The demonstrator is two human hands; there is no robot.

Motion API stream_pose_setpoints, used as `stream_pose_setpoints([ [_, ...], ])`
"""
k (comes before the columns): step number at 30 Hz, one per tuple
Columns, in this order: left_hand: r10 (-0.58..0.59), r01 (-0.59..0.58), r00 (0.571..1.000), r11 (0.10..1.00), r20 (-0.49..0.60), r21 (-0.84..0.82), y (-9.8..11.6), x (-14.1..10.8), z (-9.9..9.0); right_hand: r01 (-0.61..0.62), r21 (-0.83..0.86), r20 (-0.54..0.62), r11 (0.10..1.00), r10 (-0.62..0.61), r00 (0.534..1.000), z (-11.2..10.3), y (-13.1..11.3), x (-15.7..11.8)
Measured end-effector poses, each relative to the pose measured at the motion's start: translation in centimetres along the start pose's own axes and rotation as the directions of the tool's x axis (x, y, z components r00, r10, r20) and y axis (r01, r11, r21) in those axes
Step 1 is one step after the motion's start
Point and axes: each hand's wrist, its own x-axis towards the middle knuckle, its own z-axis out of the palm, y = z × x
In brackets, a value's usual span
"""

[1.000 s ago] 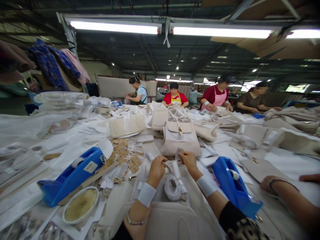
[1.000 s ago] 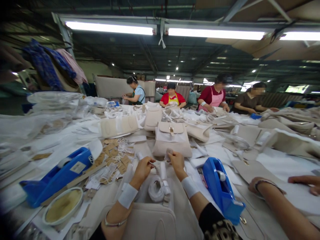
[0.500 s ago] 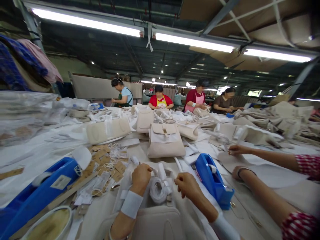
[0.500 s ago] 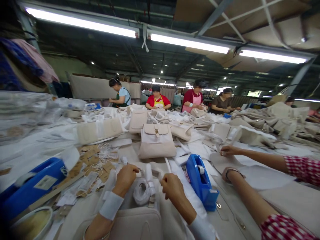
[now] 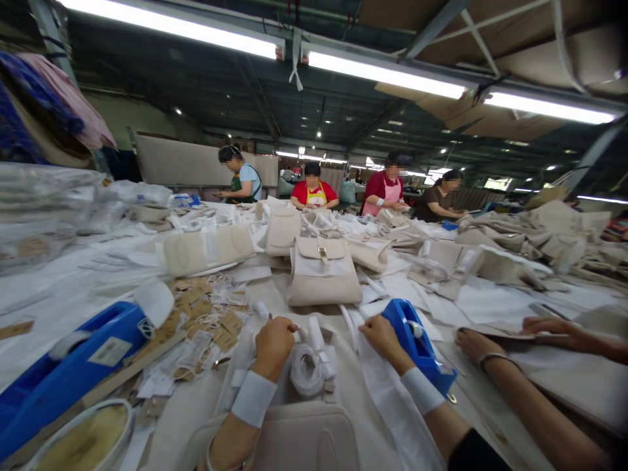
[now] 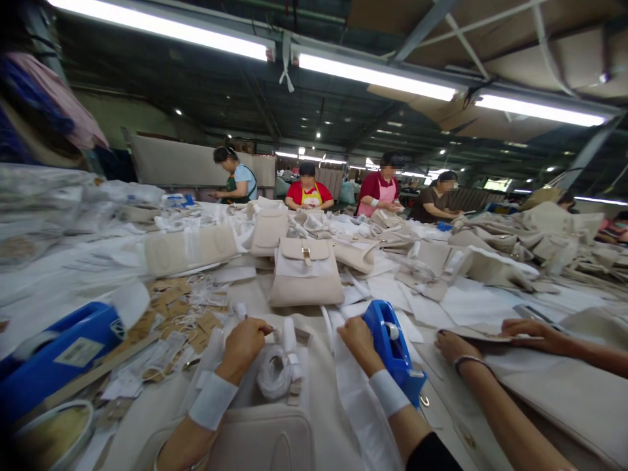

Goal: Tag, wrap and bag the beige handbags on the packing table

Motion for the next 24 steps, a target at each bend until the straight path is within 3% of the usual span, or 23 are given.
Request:
stream_pose_setpoints([
  [6,0.011,-0.011,1.0,1.0,0.013,0.004,0.1,-0.1,-0.1,-0.1,-0.142,0.057,0.985,0.109,0.992,0.5,-0.3,0.5],
  [13,0.013,-0.013,1.0,1.0,0.017,0.005,0.2,-0.2,-0.3,-0.125,-0.138,0.066,0.982,0.135,0.989,1.6,-0.1,0.7],
  [24,0.007,-0.007,1.0,1.0,0.006,0.003,0.0,-0.1,0.0,-0.03,-0.011,0.131,0.999,0.031,0.991,1.2,2.0,2.4],
])
